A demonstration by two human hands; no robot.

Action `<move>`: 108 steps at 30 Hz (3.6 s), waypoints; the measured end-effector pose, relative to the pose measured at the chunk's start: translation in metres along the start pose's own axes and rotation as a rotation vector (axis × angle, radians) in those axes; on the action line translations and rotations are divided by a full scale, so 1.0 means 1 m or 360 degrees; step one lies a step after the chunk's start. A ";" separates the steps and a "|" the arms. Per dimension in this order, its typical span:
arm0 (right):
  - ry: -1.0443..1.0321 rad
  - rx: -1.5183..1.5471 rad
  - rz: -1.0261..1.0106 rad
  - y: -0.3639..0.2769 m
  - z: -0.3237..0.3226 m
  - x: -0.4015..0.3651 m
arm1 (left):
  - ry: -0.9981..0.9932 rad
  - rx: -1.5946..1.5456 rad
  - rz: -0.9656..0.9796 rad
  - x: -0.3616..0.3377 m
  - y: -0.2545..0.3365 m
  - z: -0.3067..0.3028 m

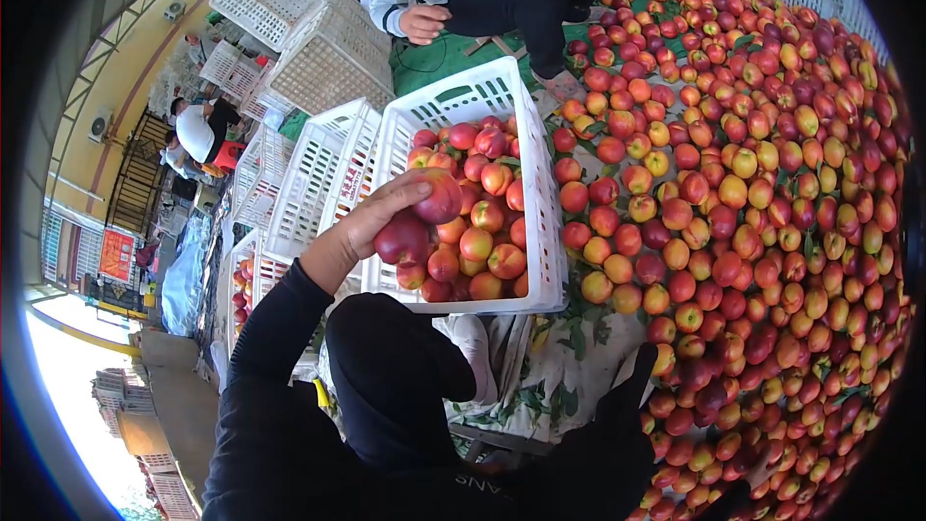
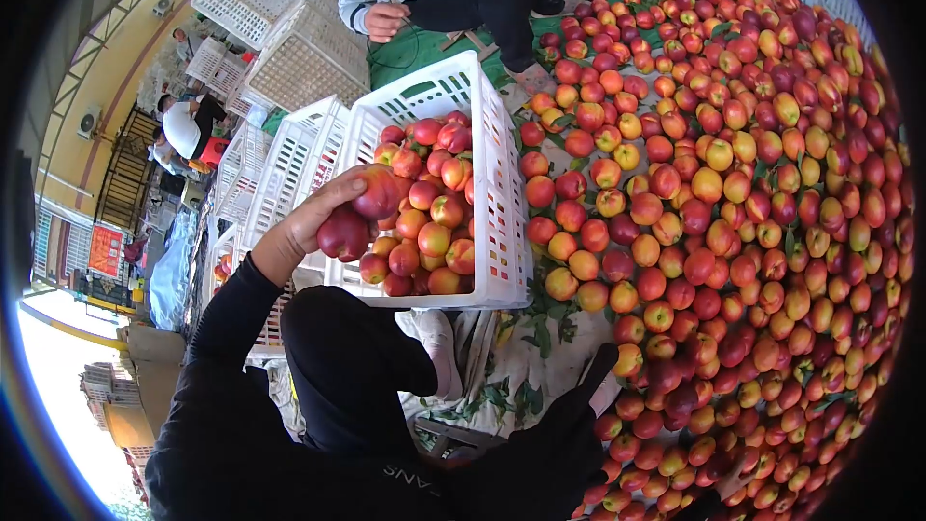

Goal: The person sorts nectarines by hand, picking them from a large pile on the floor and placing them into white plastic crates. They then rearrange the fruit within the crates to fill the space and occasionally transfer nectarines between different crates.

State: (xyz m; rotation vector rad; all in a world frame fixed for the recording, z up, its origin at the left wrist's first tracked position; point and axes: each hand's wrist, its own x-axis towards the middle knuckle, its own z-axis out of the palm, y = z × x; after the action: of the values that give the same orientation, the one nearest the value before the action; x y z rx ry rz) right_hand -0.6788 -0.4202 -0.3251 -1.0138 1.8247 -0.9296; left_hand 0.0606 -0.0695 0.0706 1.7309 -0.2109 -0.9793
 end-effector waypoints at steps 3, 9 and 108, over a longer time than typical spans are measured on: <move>-0.0231 0.0594 0.0227 -0.033 0.019 -0.057 | 0.0170 0.0193 0.0039 0.028 0.007 -0.064; -0.0892 0.0978 0.0513 -0.111 0.075 -0.162 | 0.0847 0.0441 0.0002 0.086 -0.072 -0.156; 0.0215 -0.1363 -0.0583 -0.019 0.044 -0.073 | -0.1396 -0.0649 -0.1010 0.061 -0.247 0.414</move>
State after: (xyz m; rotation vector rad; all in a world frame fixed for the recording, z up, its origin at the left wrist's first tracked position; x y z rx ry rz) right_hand -0.6097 -0.3715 -0.3035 -1.8872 2.2462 -0.3851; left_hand -0.2658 -0.3015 -0.2042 0.9009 -0.0015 -2.0585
